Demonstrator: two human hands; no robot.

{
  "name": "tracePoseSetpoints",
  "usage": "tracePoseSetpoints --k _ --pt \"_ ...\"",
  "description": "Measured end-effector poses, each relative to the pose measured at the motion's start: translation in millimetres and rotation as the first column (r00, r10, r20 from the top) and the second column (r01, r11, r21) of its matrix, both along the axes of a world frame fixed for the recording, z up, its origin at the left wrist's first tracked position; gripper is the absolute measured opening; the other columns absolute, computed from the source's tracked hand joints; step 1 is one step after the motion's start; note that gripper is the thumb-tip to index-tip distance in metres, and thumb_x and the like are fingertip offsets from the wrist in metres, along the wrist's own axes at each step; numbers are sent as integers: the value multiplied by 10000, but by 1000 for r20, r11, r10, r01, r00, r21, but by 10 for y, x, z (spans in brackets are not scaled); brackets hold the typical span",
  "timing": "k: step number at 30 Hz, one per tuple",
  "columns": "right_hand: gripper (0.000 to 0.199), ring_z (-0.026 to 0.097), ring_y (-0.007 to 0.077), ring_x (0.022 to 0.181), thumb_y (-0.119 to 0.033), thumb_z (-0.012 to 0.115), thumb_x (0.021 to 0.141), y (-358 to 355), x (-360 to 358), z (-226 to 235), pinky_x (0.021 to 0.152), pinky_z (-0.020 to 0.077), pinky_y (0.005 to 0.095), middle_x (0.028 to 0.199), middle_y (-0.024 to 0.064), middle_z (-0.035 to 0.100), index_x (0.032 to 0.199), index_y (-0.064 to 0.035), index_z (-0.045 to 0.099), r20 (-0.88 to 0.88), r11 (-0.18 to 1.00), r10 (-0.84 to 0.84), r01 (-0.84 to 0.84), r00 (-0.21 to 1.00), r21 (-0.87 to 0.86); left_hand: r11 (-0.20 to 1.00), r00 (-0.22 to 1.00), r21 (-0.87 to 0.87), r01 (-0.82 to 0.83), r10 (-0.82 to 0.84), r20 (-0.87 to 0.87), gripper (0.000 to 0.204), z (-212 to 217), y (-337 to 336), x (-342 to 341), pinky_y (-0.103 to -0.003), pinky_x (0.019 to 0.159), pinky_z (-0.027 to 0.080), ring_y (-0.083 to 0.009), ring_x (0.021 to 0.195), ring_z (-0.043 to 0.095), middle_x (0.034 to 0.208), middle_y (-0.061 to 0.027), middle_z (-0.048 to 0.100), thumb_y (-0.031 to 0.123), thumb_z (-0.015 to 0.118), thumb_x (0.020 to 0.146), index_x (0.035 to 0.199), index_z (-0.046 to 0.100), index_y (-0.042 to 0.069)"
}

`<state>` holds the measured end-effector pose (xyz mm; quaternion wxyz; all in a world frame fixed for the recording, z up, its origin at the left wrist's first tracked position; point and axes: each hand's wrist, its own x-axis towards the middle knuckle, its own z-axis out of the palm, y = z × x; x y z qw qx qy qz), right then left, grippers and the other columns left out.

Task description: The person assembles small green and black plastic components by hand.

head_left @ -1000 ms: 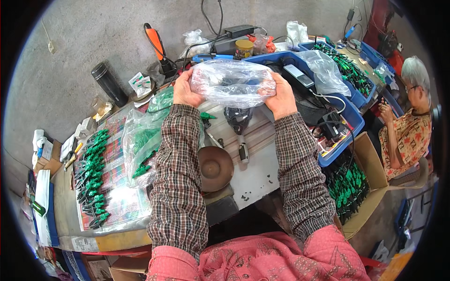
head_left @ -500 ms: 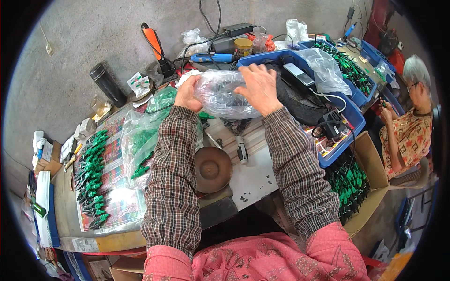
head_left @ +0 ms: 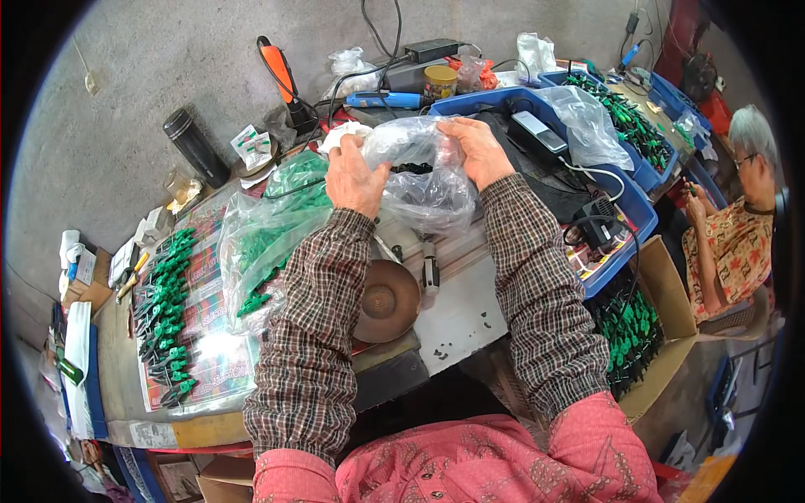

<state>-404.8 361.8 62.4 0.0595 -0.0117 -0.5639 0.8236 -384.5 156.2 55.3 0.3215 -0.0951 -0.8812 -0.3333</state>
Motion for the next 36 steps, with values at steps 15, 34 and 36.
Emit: tracePoseSetpoints --k 15,34,36 --pt "187 498 109 608 -107 732 773 -35 -189 -171 528 410 272 748 23 576 880 11 634 19 998 -59 59 998 -27 51 634 991 -126 -764 120 197 -126 159 -392 -499 788 529 -289 923 610 962 -128 619 69 493 926 1099 537 -13" --pt "576 574 319 963 -281 726 747 -366 683 -4 866 410 436 1064 165 602 1226 -41 515 -614 264 144 568 776 780 -184 464 972 -145 -881 -98 343 -286 15 -607 -458 809 531 -297 937 641 1113 -141 629 181 692 872 1142 587 -2" --pt "603 587 299 943 -285 718 755 -309 812 -22 836 394 423 972 145 629 1261 -57 481 -422 140 225 399 878 906 -48 504 993 -104 -864 11 312 -257 7 -611 -453 821 527 -290 953 640 1100 -132 641 148 671 877 1144 584 14"
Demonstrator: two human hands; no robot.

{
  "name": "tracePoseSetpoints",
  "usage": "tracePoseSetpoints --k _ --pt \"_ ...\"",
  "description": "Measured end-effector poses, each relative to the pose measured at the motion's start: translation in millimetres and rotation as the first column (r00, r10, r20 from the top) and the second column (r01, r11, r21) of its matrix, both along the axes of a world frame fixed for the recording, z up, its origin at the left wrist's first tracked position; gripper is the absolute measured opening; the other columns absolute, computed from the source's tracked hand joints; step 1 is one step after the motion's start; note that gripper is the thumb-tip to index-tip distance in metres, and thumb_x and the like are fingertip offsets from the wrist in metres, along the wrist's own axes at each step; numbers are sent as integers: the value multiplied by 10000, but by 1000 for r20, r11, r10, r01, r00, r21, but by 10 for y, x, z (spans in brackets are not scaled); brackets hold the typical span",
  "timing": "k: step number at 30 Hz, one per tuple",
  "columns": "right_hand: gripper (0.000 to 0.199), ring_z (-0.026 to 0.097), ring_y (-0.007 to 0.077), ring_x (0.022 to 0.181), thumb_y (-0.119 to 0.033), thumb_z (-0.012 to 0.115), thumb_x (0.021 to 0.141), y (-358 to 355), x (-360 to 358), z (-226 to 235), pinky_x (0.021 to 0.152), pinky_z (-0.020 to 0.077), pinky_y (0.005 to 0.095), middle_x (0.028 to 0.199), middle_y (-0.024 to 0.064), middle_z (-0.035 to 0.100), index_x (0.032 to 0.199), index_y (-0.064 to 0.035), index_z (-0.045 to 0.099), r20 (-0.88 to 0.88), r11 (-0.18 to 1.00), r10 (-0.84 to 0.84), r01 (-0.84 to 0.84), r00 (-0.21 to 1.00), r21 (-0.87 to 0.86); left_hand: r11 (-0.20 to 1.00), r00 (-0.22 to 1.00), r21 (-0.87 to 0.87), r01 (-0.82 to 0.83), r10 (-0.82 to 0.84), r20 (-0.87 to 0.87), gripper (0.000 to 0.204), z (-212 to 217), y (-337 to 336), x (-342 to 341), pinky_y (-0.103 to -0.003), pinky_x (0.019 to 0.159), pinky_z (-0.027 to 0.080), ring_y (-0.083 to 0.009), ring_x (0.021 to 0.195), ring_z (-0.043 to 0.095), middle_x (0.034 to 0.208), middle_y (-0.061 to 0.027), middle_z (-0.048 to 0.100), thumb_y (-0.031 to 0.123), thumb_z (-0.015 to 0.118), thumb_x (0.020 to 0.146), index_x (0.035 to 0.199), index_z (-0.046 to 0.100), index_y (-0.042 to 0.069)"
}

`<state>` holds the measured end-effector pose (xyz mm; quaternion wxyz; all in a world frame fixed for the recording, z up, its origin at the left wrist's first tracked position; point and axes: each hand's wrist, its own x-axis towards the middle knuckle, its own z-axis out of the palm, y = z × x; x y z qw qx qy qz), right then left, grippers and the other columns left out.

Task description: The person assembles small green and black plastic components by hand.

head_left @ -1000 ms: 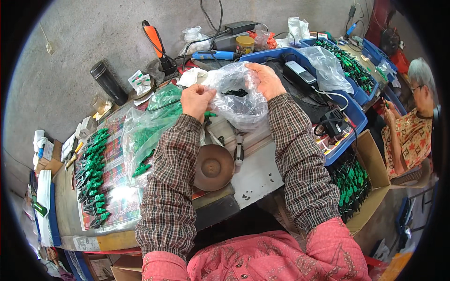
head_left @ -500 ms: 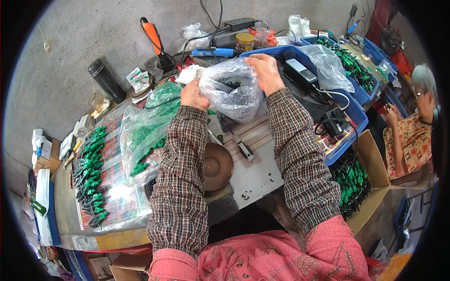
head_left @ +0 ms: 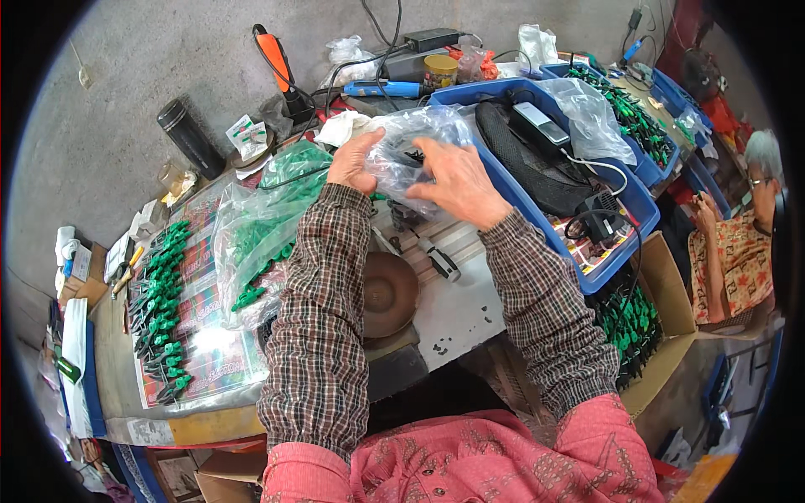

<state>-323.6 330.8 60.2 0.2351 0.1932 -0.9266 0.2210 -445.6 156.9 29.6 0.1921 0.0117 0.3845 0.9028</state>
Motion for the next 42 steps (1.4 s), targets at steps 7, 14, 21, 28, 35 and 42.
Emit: tracePoseSetpoints --k 7,14,21,28,35,42 --pt "40 589 251 732 -92 597 774 45 382 -266 724 387 387 703 55 571 764 -78 561 -137 963 124 -86 983 257 986 985 -7 -169 169 31 222 -135 -17 -89 -445 647 514 -278 811 622 968 -118 628 49 673 830 1030 590 -2" --pt "59 568 210 730 -88 615 757 191 536 -437 704 375 363 723 35 540 794 -104 572 -219 949 28 43 975 312 993 992 30 -117 118 -42 191 86 141 94 -393 618 515 -219 837 636 944 -71 652 104 628 877 1051 605 28" --pt "220 574 219 818 -194 696 788 192 577 -417 728 372 370 807 54 558 978 -102 637 -40 968 3 7 999 251 933 768 -164 -320 154 -622 142 363 130 333 -285 519 469 -80 747 574 913 1 659 74 646 870 1011 647 81" --pt "278 583 249 853 -190 702 788 185 658 -208 761 398 394 854 78 572 1033 -77 636 82 985 11 -25 997 169 951 708 -191 -243 39 -705 127 443 210 402 -238 543 484 -58 736 581 927 15 661 110 625 917 1042 633 88" --pt "345 596 341 940 -158 721 762 -14 50 332 844 451 425 1020 136 597 1083 -86 616 -466 955 -273 181 841 -234 904 638 -257 -343 23 -770 127 437 118 462 -210 694 463 -61 813 580 969 -2 672 48 620 903 1023 657 27" --pt "387 608 345 1011 -265 748 697 15 -572 263 869 454 454 1016 156 675 1043 -105 679 9 984 -56 57 998 -169 794 453 -298 -531 -31 -891 186 395 80 485 -227 795 447 -80 873 570 974 -5 663 26 653 863 1047 670 29"
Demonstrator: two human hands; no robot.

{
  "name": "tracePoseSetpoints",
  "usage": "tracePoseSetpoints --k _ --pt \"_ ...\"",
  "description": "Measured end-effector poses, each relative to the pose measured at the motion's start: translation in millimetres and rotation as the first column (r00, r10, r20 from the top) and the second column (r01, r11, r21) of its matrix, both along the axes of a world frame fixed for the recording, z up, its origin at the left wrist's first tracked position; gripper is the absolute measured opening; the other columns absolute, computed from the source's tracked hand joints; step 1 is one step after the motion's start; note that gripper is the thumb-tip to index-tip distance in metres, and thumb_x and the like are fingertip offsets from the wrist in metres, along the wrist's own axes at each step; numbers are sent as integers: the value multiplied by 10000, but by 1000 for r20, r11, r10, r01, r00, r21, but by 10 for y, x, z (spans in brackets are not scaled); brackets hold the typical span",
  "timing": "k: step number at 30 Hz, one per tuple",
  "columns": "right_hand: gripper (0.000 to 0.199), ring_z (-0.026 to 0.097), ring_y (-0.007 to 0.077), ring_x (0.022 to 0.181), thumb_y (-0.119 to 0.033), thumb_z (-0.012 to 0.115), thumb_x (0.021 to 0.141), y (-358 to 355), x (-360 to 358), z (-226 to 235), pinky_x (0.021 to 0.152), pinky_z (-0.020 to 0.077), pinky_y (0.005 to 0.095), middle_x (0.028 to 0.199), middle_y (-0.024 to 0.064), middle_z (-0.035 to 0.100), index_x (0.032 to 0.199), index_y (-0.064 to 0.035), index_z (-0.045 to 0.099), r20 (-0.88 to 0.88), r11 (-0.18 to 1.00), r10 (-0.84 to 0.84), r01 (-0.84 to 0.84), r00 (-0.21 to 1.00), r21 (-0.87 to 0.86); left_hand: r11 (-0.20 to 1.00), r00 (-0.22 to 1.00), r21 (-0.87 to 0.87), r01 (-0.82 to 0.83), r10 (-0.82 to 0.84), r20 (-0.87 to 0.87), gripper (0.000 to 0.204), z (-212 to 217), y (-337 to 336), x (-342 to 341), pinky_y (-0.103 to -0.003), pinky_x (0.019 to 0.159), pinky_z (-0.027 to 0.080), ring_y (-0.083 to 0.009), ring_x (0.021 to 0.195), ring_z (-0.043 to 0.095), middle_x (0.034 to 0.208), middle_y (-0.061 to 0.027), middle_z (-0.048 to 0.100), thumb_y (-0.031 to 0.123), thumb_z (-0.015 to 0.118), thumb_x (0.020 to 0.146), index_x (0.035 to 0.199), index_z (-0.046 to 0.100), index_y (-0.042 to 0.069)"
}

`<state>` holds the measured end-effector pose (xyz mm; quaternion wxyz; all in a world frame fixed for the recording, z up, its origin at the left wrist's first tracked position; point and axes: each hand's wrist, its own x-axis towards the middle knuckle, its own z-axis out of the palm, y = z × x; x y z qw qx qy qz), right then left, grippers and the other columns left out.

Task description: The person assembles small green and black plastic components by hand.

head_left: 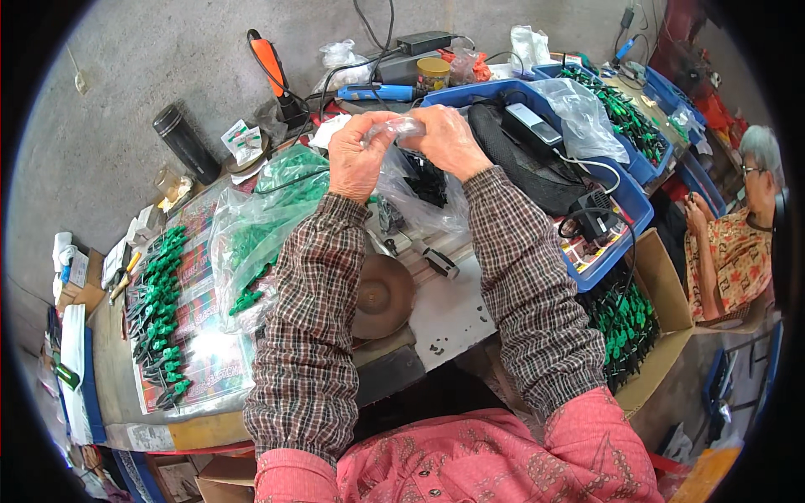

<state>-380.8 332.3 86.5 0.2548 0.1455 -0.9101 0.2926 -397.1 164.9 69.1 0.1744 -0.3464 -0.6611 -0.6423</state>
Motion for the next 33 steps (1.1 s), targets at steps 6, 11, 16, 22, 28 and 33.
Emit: tracePoseSetpoints --k 6,11,16,22,28,33 --pt "182 635 345 831 -118 639 733 -15 113 -103 733 492 440 863 133 662 909 -96 679 -307 984 -173 154 936 -86 931 958 -233 -280 255 -133 491 20 -4 171 -271 799 457 -133 898 553 995 -35 628 122 805 712 1158 607 66" --pt "142 623 346 787 -87 628 732 -196 341 38 691 477 443 806 111 618 873 -76 619 -407 977 -212 184 889 -107 843 865 -218 -492 444 -236 433 -102 11 155 -356 774 492 -285 837 638 931 -134 662 132 788 681 1063 601 49" --pt "223 611 355 798 -6 602 709 -177 426 37 674 477 433 862 117 616 922 -73 611 -435 977 -212 200 875 -74 785 824 -254 -565 523 -216 239 -140 77 195 -378 739 495 -329 829 649 874 -174 664 40 673 714 947 625 18" --pt "239 601 365 788 -8 593 711 -167 521 95 672 470 439 881 113 603 939 -76 598 -432 983 -179 148 884 -106 820 830 -170 -546 502 -244 266 -125 123 173 -370 725 495 -293 763 654 826 -154 663 26 644 713 979 650 35" --pt "259 604 346 861 -55 662 709 -96 505 44 725 480 438 897 117 583 950 -61 566 -346 985 -166 172 923 -14 968 958 -156 -199 225 178 198 -199 66 31 -357 650 500 -224 693 652 800 -120 684 33 652 727 924 659 20" --pt "311 599 341 857 -74 684 711 -81 472 48 747 479 439 954 121 586 1002 -62 574 -448 995 -85 53 890 -82 970 842 135 203 -244 482 154 -177 -87 -32 -261 594 479 -126 649 610 777 -49 667 86 688 804 934 656 9"
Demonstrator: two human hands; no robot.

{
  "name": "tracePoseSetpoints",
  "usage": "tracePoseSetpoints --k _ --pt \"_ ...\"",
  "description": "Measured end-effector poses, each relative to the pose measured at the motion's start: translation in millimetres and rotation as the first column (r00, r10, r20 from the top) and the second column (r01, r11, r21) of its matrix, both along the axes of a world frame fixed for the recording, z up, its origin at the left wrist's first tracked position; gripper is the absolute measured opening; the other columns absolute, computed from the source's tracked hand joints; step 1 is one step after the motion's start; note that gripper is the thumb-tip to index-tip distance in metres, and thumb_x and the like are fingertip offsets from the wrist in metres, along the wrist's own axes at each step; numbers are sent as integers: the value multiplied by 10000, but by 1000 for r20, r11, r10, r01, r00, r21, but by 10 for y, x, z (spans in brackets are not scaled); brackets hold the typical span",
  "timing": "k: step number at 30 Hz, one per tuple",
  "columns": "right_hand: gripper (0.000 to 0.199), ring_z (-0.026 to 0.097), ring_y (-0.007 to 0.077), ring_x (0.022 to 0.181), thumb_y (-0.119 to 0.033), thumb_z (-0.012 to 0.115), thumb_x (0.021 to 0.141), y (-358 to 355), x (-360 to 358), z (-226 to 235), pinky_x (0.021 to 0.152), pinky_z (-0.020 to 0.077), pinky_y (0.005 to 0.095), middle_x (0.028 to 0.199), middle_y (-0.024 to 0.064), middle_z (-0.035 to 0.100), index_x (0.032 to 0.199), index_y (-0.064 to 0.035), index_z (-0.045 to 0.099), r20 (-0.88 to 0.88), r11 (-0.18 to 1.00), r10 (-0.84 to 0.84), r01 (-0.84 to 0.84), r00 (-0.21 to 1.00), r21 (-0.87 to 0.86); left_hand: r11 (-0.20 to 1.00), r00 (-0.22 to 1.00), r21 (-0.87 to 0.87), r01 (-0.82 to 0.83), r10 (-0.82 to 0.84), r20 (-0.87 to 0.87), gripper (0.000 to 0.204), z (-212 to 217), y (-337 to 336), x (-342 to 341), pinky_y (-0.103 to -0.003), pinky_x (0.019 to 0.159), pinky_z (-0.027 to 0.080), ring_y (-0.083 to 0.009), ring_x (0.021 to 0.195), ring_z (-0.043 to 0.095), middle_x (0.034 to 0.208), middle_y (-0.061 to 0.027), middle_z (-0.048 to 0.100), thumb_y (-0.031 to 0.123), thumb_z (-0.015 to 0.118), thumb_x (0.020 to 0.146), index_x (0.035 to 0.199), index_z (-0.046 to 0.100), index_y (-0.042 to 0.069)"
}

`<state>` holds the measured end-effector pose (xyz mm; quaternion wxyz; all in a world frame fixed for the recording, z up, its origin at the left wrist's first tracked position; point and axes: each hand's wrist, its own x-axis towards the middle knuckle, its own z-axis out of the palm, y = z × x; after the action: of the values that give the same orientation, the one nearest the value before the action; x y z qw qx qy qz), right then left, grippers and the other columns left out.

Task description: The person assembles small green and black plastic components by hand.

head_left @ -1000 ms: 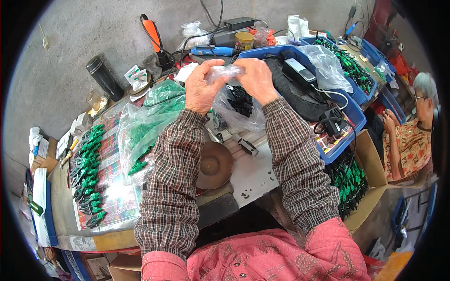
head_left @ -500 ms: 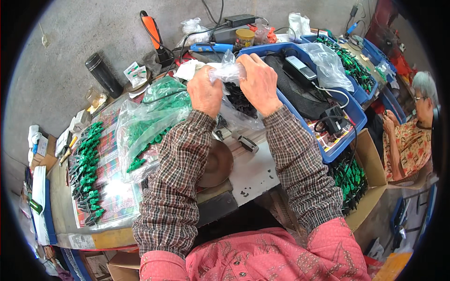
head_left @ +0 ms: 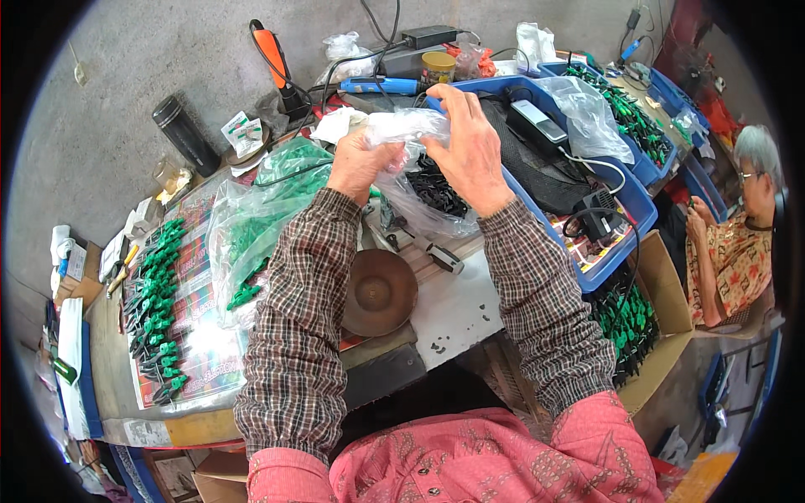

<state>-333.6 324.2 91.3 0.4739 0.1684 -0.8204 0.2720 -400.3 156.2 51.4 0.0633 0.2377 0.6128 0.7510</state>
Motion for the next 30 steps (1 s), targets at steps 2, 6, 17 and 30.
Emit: tracePoseSetpoints --k 2,6,17,30 --pt "324 597 342 851 -83 691 714 15 -18 -59 753 478 438 982 123 586 1017 -66 578 -139 1000 10 -7 990 22 1000 999 9 29 -30 25 159 -20 -54 -24 -241 591 472 -118 652 605 773 -33 660 115 699 831 942 653 11" --pt "186 602 339 827 -126 679 760 168 -92 -232 750 479 422 909 123 625 928 -54 645 55 997 69 -70 996 17 981 972 30 193 -195 131 246 -17 -86 -117 -239 590 438 -98 652 555 775 -3 631 198 744 832 984 644 32" --pt "167 530 77 618 -114 649 808 327 -379 -249 528 420 254 729 23 622 862 38 689 340 595 536 -60 773 -801 998 958 -62 28 -9 286 556 -103 -12 -172 -254 735 456 -120 868 570 1029 -53 624 328 803 780 1181 579 16" --pt "419 586 328 959 -277 750 732 260 -222 -175 782 478 391 1050 136 617 1079 -65 648 43 996 75 -77 996 53 705 785 -556 -440 2 -619 330 -68 -116 -113 -322 746 481 -218 811 622 867 -101 656 251 694 841 1036 676 -14"
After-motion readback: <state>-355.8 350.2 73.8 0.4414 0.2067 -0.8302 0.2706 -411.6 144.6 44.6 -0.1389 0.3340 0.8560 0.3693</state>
